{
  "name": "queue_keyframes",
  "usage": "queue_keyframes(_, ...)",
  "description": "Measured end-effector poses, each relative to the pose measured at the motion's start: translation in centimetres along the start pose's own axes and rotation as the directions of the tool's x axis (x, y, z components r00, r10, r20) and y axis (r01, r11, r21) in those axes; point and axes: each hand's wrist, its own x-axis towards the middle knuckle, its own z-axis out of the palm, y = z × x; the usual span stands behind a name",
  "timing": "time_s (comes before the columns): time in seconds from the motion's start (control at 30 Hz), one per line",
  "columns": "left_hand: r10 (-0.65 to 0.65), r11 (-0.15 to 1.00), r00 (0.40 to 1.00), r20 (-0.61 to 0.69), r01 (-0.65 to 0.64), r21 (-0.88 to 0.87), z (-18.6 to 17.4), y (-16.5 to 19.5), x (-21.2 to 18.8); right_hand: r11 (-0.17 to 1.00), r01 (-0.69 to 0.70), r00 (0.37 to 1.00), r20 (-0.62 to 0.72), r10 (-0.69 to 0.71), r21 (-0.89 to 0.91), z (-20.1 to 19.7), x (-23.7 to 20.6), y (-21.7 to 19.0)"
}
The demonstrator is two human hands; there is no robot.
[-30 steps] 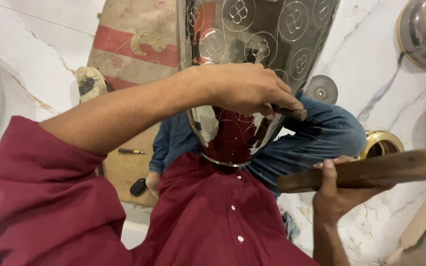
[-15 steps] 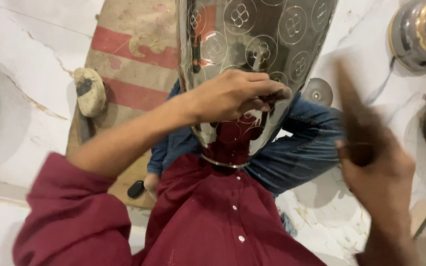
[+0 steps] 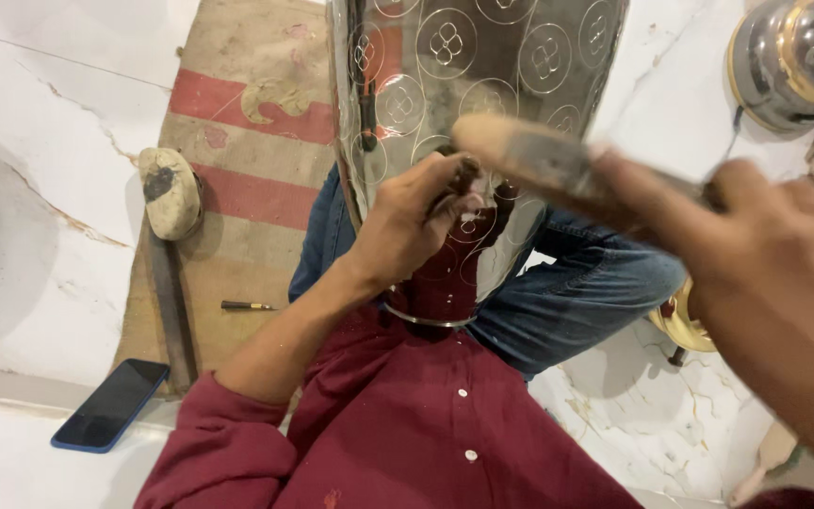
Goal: The person uses a chisel and hammer to engrave a pattern on a large metal vase. They repeatedly strike the chisel to create indentations in the metal surface.
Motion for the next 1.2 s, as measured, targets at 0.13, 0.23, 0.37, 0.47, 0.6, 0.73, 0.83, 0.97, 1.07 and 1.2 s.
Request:
queue_keyframes(0.13, -0.054, 0.998, 0.996, -0.065, 0.052, -0.025, 0.5, -0.1, -0.7, 0.987, 0.010, 0.997, -0.078, 0.003, 0.162, -2.1, 1.4, -0.4)
queue_keyframes(0.23, -0.115, 0.992, 0.987, -0.112, 0.108, -0.063, 0.9, 0.1, -1.2, 0.999, 0.042, 0.999, 0.029, -0.041, -0.020, -3.1, 1.8, -1.0)
queue_keyframes(0.37, -0.197, 0.975, 0.970, -0.143, 0.178, -0.134, 1.2, 0.2, -1.9, 0.997, 0.071, 0.996, 0.063, -0.069, -0.026, -3.9, 1.8, -1.4)
queue_keyframes(0.47, -0.076, 0.995, 0.975, -0.210, 0.086, 0.042, 1.6, 0.1, -2.6, 0.985, 0.090, 0.996, -0.015, -0.093, -0.151, -4.6, 1.8, -1.8)
queue_keyframes(0.6, -0.115, 0.990, 0.929, -0.351, 0.134, 0.031, 2.9, -0.3, -3.9, 0.968, 0.117, 0.993, 0.015, -0.117, -0.221, -6.0, 2.1, -3.0)
queue_keyframes(0.73, -0.080, 0.983, 0.894, -0.442, 0.144, 0.114, 4.0, -1.0, -5.1, 0.960, 0.247, 0.966, -0.042, -0.254, -0.130, -7.2, 2.7, -3.4)
queue_keyframes(0.83, 0.096, 0.950, 0.861, -0.499, 0.071, 0.304, 4.6, -1.5, -5.4, 0.929, 0.269, 0.957, -0.034, -0.287, -0.254, -7.0, 2.2, -3.8)
queue_keyframes(0.97, -0.144, 0.980, 0.863, -0.484, 0.192, 0.051, 4.6, -1.6, -5.3, 0.952, 0.204, 0.931, -0.255, -0.260, -0.226, -4.8, 1.0, -3.5)
queue_keyframes(1.07, -0.186, 0.981, 0.801, -0.569, 0.187, -0.059, 4.7, -1.1, -5.1, 0.979, 0.173, 0.950, -0.245, -0.195, -0.111, -2.5, 0.5, -2.6)
queue_keyframes(1.2, -0.170, 0.978, 0.856, -0.488, 0.085, -0.192, 6.0, -0.1, -4.4, 0.987, -0.005, 0.997, -0.072, 0.016, 0.160, 0.5, 0.7, -1.4)
